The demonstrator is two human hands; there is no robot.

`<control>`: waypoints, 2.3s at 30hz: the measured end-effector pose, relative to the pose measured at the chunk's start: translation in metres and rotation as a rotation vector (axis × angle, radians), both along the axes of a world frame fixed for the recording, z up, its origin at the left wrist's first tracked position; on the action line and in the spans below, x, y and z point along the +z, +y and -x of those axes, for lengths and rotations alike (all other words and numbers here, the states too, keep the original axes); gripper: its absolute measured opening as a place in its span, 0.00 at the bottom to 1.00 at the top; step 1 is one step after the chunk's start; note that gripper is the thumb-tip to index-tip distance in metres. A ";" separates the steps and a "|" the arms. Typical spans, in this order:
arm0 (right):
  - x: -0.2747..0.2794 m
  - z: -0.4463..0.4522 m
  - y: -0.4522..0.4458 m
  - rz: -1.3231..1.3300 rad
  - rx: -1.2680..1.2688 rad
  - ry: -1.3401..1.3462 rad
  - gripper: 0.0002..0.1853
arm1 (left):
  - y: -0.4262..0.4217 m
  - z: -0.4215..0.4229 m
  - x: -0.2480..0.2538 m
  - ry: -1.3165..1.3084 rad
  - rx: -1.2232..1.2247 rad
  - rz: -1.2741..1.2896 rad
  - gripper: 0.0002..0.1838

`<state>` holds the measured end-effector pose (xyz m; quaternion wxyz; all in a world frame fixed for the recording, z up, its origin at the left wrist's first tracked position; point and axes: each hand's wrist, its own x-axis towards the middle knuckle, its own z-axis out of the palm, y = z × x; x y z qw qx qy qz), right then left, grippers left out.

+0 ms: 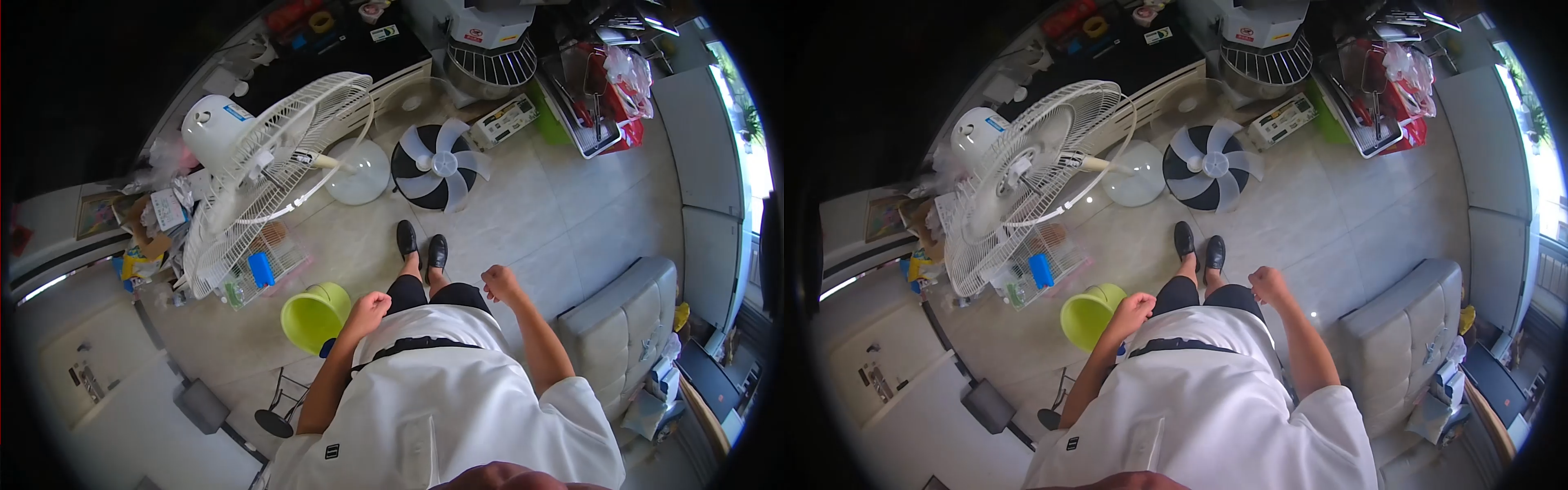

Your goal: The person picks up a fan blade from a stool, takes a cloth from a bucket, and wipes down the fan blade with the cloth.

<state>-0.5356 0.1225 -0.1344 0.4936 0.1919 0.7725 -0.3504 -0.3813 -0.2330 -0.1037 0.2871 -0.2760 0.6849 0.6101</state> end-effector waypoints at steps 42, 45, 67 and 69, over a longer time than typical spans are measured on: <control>-0.085 0.146 0.122 0.131 0.113 0.012 0.12 | 0.141 0.389 -0.224 0.318 -0.785 1.071 0.34; -0.082 0.165 0.105 0.157 0.051 -0.003 0.13 | 0.139 0.388 -0.200 0.359 -0.687 1.022 0.37; -0.057 0.074 0.002 0.226 0.546 0.093 0.15 | 0.099 -0.035 -0.149 0.247 1.279 -1.170 0.26; -0.051 0.047 -0.020 0.226 0.600 0.092 0.16 | 0.101 -0.059 -0.121 0.339 1.384 -1.209 0.27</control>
